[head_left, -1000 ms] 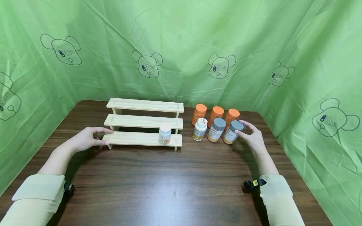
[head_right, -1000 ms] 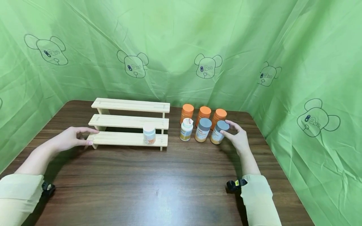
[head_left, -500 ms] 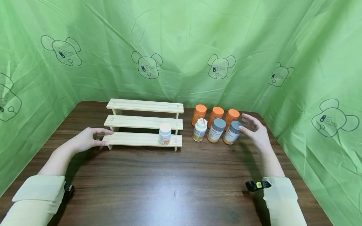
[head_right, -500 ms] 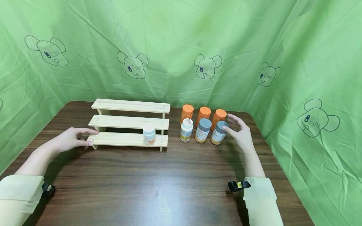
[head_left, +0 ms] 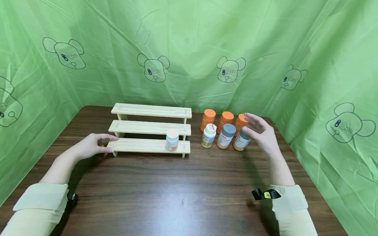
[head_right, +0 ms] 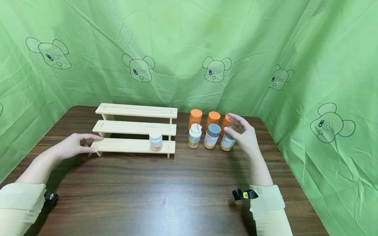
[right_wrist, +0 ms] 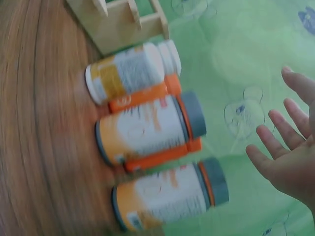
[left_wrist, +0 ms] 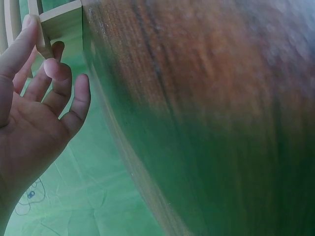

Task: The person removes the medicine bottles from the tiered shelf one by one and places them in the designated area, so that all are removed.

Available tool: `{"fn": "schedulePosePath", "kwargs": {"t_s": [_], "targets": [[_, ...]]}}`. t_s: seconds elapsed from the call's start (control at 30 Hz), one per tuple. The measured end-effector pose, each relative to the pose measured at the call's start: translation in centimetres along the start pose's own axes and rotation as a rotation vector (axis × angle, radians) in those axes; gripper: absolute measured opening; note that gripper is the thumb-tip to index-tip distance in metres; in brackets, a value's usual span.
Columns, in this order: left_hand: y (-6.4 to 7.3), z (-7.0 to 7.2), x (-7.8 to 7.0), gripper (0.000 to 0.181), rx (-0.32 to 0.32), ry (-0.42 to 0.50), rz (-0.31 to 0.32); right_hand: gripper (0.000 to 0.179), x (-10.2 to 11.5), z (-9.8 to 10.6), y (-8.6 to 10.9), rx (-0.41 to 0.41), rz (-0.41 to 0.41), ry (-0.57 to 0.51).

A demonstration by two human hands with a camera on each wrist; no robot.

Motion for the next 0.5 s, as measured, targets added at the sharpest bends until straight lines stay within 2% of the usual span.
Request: {"fn": "schedulePosePath", "kwargs": {"t_s": [0.27, 0.37, 0.5], "targets": [[0.0, 0.0, 0.0, 0.053, -0.005, 0.011, 0.007, 0.050, 2.3, -2.8, -0.5, -0.003, 0.032, -0.022], [-0.2, 0.0, 0.1, 0.053, 0.002, 0.011, 0.018, 0.048, 2.8, -3.9, -0.7, 0.003, 0.043, -0.017], [-0.2, 0.0, 0.2, 0.053, 0.006, 0.009, 0.021, 0.048, 3.1, -5.5, -0.8, 0.011, 0.037, -0.067]]}}
Point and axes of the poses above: each hand's wrist, its own y-axis away from the middle knuckle, its own z-axis out of the back of the hand, x = y × z, the point moved 5 cm from there along -y, towards the middle knuckle, and after that the axes turned 11 degrees about z, right-handed, at the moved point
